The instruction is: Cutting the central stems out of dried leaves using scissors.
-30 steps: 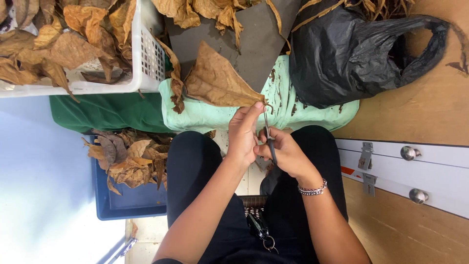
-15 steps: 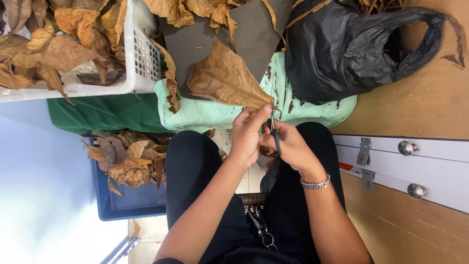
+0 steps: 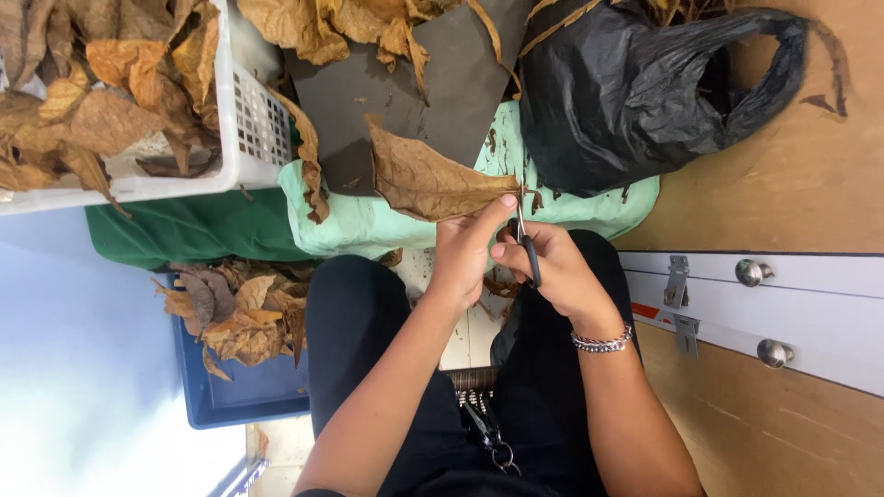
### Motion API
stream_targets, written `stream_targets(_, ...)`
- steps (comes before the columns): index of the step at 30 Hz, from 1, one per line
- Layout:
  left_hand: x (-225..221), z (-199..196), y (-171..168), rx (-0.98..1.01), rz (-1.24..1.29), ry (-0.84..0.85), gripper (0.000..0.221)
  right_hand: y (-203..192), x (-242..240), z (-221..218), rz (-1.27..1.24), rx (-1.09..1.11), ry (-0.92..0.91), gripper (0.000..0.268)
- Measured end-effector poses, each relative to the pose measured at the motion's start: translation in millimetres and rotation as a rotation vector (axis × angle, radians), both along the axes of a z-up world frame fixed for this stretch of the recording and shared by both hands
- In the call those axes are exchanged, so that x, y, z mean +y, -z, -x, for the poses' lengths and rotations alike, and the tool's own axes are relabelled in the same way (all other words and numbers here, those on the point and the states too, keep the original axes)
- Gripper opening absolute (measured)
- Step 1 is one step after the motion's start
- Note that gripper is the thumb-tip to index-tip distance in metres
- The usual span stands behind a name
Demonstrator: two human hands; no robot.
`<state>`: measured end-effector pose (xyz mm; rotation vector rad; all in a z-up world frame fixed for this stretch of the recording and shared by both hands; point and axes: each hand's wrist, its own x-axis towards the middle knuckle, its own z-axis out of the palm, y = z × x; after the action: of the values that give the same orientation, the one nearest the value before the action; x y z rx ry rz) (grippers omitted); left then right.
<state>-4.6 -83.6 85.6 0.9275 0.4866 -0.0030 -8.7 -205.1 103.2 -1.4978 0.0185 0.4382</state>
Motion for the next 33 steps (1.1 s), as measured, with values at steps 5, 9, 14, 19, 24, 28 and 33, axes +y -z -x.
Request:
stream_targets(5, -7, -28, -48, 0.013, -0.106, 0.087, 0.031, -37, -7, -16, 0.065, -0.044, 0.042, 0.042)
stream_targets(9, -24, -59, -93, -0.078, -0.11, 0.183, 0.044, -69, -21, -37, 0.15, -0.133, 0.087, 0.048)
stream_targets(14, -30, -92, -166, -0.014, -0.156, 0.365, 0.045, -122, -39, -71, 0.228, -0.237, 0.004, 0.055)
stream_targets(19, -43, -121, -180, -0.188, -0.201, 0.37, 0.046, -146, -47, -99, 0.231, -0.307, 0.038, 0.056)
stream_targets(24, -49, -137, -178, -0.268, -0.154, 0.319, 0.034, -152, -52, -112, 0.293, -0.262, 0.03, 0.064)
stream_targets(28, -46, -134, -175, -0.199, -0.17, 0.327, 0.036, -144, -49, -108, 0.26, -0.225, 0.044, 0.068)
stream_targets(33, -37, -128, -171, -0.087, -0.206, 0.346, 0.032, -138, -45, -105, 0.272, -0.187, -0.005, 0.078)
